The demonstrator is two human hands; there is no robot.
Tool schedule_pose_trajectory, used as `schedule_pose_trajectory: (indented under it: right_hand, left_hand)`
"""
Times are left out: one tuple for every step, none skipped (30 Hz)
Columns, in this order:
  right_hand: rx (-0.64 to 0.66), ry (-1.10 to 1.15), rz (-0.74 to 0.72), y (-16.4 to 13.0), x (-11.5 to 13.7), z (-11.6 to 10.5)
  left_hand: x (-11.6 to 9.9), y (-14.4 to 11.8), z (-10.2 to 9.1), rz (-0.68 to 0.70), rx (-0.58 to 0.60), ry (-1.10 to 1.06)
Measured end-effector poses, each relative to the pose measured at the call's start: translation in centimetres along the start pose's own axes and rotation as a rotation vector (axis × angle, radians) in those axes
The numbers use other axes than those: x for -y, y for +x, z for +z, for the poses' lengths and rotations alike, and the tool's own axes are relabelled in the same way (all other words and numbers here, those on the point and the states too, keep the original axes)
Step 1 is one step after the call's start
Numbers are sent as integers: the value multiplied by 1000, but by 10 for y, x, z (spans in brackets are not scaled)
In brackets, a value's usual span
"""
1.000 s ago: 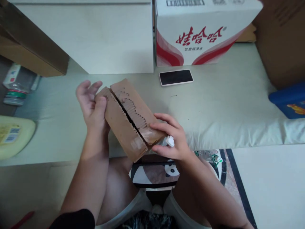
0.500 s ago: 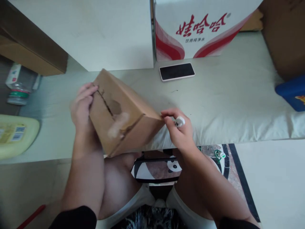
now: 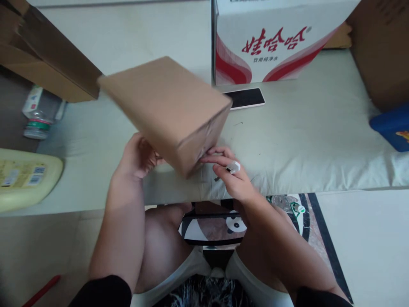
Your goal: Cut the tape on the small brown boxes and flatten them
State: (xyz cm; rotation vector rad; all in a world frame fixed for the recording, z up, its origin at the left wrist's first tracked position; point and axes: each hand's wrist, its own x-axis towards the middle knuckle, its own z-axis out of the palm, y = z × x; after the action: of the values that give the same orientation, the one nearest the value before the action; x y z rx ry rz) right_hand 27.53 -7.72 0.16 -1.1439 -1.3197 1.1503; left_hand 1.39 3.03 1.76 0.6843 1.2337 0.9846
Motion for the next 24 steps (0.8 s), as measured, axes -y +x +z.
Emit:
schedule_pose_trajectory:
  right_hand:
    - [-20, -48, -51, 1, 0, -2]
    - [-42, -77, -83, 2, 0, -3]
    - [-61, -76, -95, 3, -1, -5]
    - [-68, -57, -99, 4, -1, -6]
    - [-70, -25, -101, 4, -2, -7]
    - [-67, 11, -101, 4, -2, -8]
    - [-68, 48, -99, 5, -3, -8]
    - [-74, 82, -101, 5, -4, -8]
    - [-83, 112, -109, 5, -4, -8]
    - [-93, 138, -125, 5, -3, -8]
    - [-105, 161, -153, 5, -3, -8]
    - [-119, 181, -193, 5, -2, -8]
    - [-140, 197, -244, 6, -1, -8]
    - [-169, 211, -295, 6, 0, -9]
    - [-205, 225, -336, 7, 2, -10]
    - [-238, 237, -364, 7, 3, -11]
    - [-265, 245, -376, 7, 4, -13]
    - [-283, 246, -374, 7, 5, -14]
    - [-287, 235, -368, 7, 6, -15]
    - [-276, 211, -362, 7, 7, -16]
    - [-248, 174, -364, 6, 9, -16]
    - [-206, 130, -375, 5, 11, -16]
    - [-149, 79, -392, 4, 13, -14]
    - [-79, 28, -420, 3, 15, -10]
  left_hand:
    - [-1, 2, 1, -92, 37, 16]
    - [-1, 3, 2, -139, 62, 29]
    - [-1, 4, 2, -141, 74, 41]
    - [-1, 5, 2, -124, 82, 58]
    - [0, 5, 2, -110, 89, 83]
    - [1, 4, 3, -104, 97, 115]
    - [2, 2, 3, -107, 104, 153]
    - [2, 0, 3, -115, 115, 194]
    - [3, -3, 3, -128, 133, 245]
    - [3, -7, 2, -147, 162, 314]
    - [2, -11, 1, -171, 209, 399]
    - [2, -15, 0, -199, 281, 501]
    - [1, -18, -2, -236, 378, 610]
    - [-1, -22, -3, -274, 481, 711]
    - [-2, -25, -5, -309, 569, 793]
    - [-4, -27, -6, -333, 627, 851]
    - [-5, -28, -7, -335, 645, 889]
    - [-6, -29, -8, -311, 628, 911]
    - [-7, -29, -9, -260, 582, 916]
    - [-7, -28, -10, -192, 519, 910]
    - [-6, -25, -11, -112, 447, 894]
    - [-4, -22, -11, -23, 358, 864]
    - [-2, -19, -12, 66, 250, 814]
    - [2, -15, -13, 151, 133, 740]
